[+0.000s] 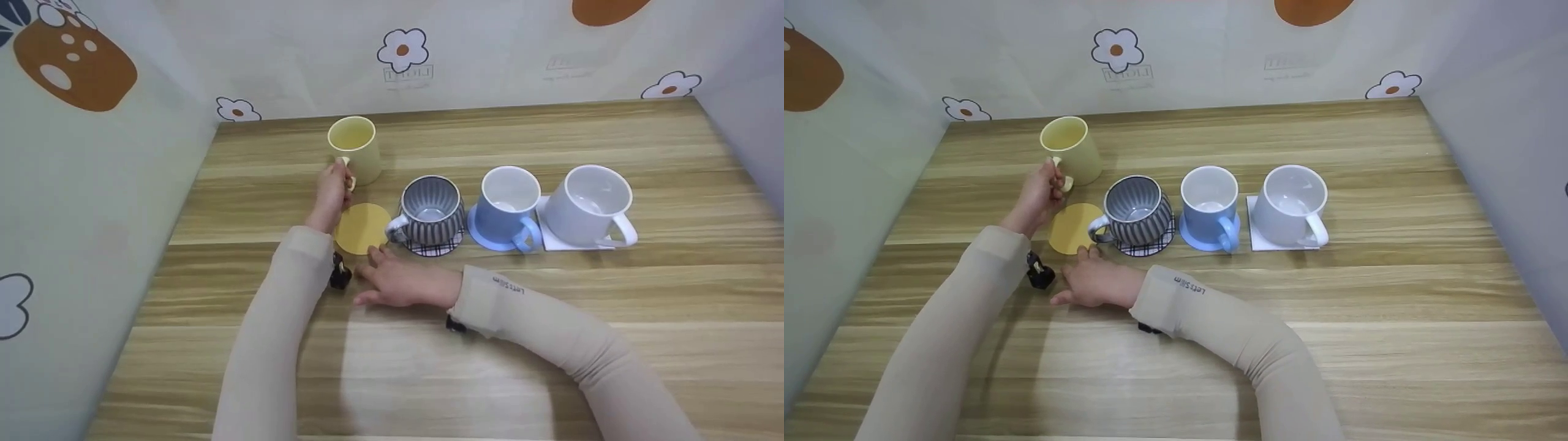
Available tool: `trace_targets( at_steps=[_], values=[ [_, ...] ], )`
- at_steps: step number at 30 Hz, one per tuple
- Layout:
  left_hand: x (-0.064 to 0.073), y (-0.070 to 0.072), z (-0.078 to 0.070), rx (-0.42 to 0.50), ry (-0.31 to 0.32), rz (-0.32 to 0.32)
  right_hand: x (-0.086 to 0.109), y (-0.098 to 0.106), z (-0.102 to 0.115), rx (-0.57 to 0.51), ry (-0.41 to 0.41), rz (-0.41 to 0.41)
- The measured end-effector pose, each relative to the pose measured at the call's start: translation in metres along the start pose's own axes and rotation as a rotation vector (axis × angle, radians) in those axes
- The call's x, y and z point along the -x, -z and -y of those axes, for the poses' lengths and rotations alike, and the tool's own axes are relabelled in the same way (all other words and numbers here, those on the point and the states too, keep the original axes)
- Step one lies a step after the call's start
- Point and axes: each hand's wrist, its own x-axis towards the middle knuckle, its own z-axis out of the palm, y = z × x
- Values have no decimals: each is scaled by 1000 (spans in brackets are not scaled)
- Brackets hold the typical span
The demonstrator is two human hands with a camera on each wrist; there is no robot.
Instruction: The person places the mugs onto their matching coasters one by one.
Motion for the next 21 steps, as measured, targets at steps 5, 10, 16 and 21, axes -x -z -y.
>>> trace_targets(
  at_steps=[5,10,16,21],
  values=[
    [4,-4,0,-28,-12,-57,0,0,0,29,7,2],
    [3,-4,3,-35,-7,-65,1,-3,0,5,15,-22],
    [8,-3,1,-14,-5,-66,2,-4,-1,-27,28,-33],
    [13,0,-1,13,-9,-55,2,-3,-1,-33,10,-5]
  ],
)
